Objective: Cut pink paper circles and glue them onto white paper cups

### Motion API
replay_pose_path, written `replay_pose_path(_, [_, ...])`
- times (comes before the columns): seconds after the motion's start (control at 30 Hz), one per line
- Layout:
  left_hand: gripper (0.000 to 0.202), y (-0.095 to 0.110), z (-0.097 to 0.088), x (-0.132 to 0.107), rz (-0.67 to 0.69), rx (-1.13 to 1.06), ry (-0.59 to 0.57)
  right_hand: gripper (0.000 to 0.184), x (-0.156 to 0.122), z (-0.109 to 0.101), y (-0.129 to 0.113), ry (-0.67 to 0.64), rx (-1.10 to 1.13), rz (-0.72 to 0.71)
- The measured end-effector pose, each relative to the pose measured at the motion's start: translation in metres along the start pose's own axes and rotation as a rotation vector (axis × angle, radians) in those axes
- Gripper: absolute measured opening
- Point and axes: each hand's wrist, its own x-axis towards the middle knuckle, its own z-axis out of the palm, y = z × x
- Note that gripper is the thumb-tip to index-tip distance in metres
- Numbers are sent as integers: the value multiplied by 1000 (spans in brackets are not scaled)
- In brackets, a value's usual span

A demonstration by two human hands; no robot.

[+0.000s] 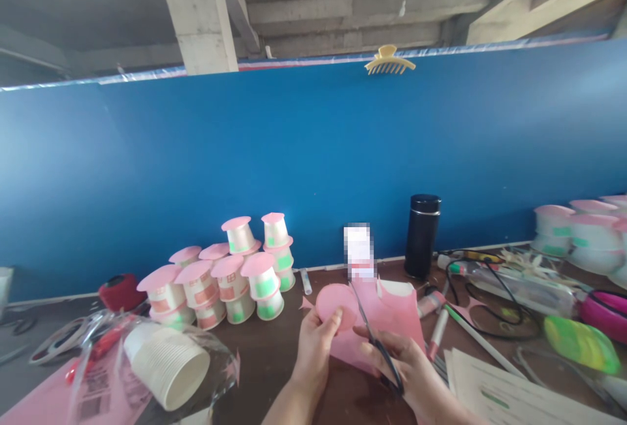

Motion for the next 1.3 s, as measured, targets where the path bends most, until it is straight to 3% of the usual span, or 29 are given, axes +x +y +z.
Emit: replay_pose_path(1.3, [39,-1,-4,3,-15,-22,-4,59,2,1,1,-3,-38,7])
